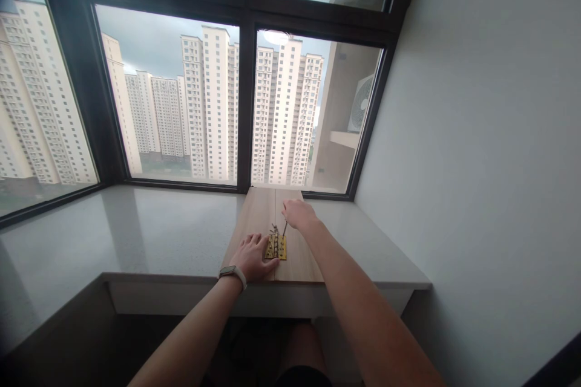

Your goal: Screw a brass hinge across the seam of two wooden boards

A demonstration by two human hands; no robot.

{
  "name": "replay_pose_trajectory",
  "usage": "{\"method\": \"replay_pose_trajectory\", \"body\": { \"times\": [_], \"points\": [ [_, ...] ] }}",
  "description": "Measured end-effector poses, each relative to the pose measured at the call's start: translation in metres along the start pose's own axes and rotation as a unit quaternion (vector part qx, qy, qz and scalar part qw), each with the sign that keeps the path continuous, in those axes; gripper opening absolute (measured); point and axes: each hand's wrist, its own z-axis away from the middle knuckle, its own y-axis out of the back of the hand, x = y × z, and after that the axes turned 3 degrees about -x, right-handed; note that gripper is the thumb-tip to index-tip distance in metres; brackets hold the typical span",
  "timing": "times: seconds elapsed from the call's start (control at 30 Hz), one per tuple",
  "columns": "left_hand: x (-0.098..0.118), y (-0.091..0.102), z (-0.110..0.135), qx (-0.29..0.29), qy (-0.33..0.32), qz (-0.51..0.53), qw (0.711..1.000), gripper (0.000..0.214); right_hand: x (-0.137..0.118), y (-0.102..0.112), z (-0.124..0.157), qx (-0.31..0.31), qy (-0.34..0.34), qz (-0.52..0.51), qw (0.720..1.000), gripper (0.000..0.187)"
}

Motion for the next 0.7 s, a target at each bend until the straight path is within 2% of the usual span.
{"method": "replay_pose_trajectory", "body": {
  "times": [0.13, 0.33, 0.47, 0.7],
  "points": [
    [0.0005, 0.0009, 0.0004, -0.007, 0.003, 0.001, 1.000, 0.084, 0.0007, -0.0016, -0.0007, -0.022, 0.014, -0.036, 0.999, 0.010],
    [-0.0014, -0.0011, 0.0000, 0.003, -0.001, -0.002, 1.000, 0.084, 0.0034, -0.0038, -0.0048, -0.009, 0.045, -0.061, 0.997, 0.012],
    [-0.0026, -0.0024, -0.0008, 0.011, -0.005, 0.002, 1.000, 0.084, 0.0024, -0.0026, -0.0057, -0.015, 0.030, -0.029, 0.999, 0.003],
    [-0.0030, -0.0034, -0.0013, 0.010, -0.005, 0.009, 1.000, 0.084, 0.0015, -0.0015, -0.0019, -0.003, 0.004, -0.007, 1.000, 0.013]
  ]
}}
